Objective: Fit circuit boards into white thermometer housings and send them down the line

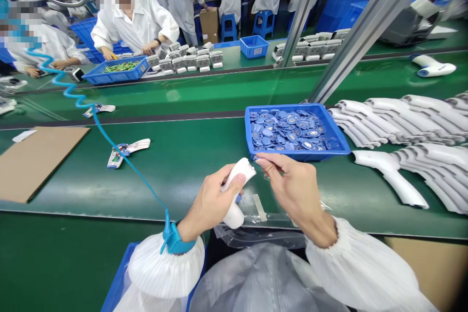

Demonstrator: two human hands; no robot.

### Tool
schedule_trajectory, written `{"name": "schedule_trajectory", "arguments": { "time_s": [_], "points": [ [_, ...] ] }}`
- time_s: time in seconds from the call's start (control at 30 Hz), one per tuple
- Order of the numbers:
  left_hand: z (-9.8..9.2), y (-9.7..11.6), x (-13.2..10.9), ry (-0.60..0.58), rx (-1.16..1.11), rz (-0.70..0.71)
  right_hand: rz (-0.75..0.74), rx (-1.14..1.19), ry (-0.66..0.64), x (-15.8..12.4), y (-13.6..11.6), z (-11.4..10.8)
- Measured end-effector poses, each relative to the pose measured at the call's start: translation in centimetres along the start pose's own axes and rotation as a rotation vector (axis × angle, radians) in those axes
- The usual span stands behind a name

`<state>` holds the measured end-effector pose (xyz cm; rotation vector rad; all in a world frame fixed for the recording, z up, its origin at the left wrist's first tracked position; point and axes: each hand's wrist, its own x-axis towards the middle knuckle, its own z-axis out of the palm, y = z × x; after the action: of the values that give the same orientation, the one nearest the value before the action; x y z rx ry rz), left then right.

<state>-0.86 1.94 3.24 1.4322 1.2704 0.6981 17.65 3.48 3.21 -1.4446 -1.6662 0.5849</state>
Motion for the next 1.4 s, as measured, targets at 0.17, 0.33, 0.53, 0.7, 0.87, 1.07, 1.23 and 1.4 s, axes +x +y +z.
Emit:
{"name": "schedule_trajectory", "arguments": {
  "time_s": [0.17, 0.33, 0.53, 0.7, 0.87, 1.07, 1.23, 1.4],
  "points": [
    [-0.1, 0.3, -0.3, 0.033, 0.073, 0.034, 0.047, 0.133, -0.123, -0.4, -0.4, 0.1],
    [-0.7, 0.7, -0.4, 0.050, 0.236, 0.089, 0.097, 0.160, -0.138, -0.4, -0.4, -0.6],
    [-1.2, 0.8, 0.0, -0.012, 0.282, 0.133, -0.085, 0.123, -0.093, -0.5, -0.3, -0.2],
    [-1.3, 0.7, 0.2, 0.022, 0.406, 0.181, -0.152, 0.116, -0.065, -0.6, 0.0, -0.1],
    [-0.9, -0.2, 0.5, 0.105, 0.497, 0.297, -0.193, 0.061, -0.102, -0.6, -0.4, 0.2],
    [0.3, -1.6, 0.8, 0.238, 0.728, 0.525, -0.246, -0.059, -0.084, -2.0, 0.7, 1.2],
    [1.9, -3.1, 0.4, 0.528, 0.570, 0.407, -0.291, -0.174, -0.219, -4.0, 1.8, -0.1],
    [2.8, -4.4, 1.9, 0.787, 0.630, 0.471, -0.237, -0.266, -0.363, -6.0, 1.8, 0.7]
  ]
}}
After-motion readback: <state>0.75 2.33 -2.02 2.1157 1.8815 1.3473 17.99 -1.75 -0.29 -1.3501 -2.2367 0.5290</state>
